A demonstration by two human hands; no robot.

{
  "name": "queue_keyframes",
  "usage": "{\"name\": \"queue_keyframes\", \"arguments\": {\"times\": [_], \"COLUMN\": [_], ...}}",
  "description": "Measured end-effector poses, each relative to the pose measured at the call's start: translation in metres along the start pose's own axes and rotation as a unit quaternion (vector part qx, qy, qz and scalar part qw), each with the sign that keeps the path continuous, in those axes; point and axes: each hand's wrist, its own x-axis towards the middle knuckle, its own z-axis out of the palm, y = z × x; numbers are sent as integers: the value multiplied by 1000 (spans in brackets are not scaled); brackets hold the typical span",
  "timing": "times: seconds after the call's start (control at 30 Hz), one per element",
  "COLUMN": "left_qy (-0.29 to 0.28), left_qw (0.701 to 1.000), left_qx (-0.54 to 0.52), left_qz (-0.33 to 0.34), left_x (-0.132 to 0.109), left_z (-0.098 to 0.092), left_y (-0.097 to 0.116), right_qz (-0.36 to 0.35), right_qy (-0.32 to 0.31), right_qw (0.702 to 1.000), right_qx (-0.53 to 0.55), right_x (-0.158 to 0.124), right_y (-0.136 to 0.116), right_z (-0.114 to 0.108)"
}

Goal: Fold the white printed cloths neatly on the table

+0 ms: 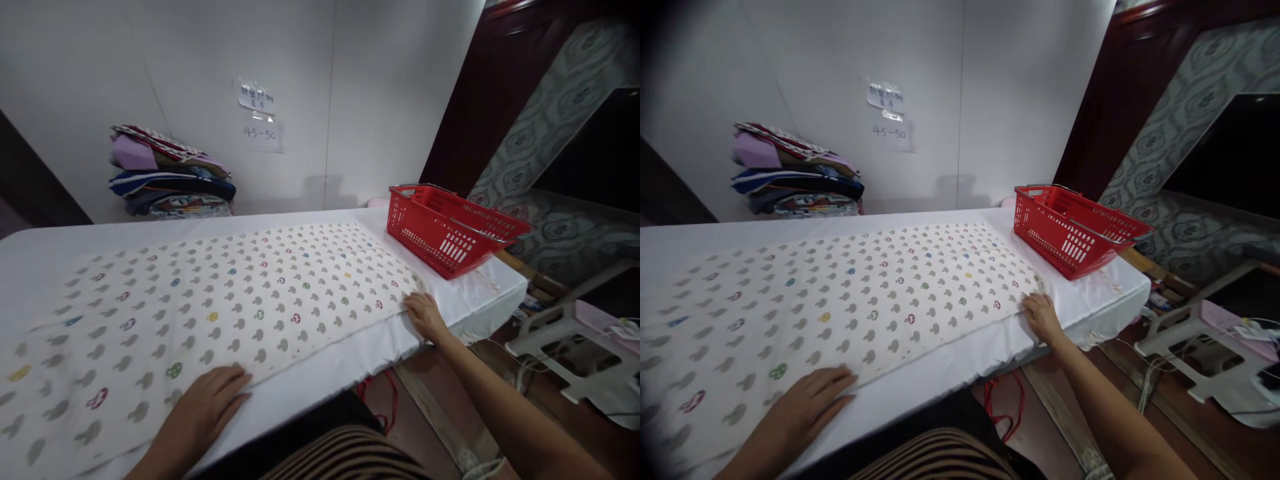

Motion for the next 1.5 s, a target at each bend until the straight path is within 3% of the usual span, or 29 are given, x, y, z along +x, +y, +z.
{"name": "queue_keyframes", "arguments": {"times": [0.27,0.43,0.77,1.03,1.17,1.4,1.5], "left_qy": [-50,-35,-39,-12,-3,32,20], "left_qw": [998,998,993,997,997,995,994], "left_qx": [10,13,58,59,50,80,95], "left_qz": [-24,-51,-92,-57,-52,-57,-42], "left_x": [13,17,22,32,37,40,39], "left_z": [-5,-8,-11,2,5,10,14], "left_y": [12,19,36,42,40,34,31], "right_qz": [-200,-322,-234,-280,-270,-249,-251], "right_qy": [-55,11,40,4,-17,30,33], "right_qw": [976,943,971,959,962,968,967], "right_qx": [61,84,8,32,21,18,12], "right_x": [0,9,13,10,7,13,16], "right_y": [-66,-88,-113,-115,-122,-130,-128], "right_z": [-3,5,-7,-8,-7,0,4]}}
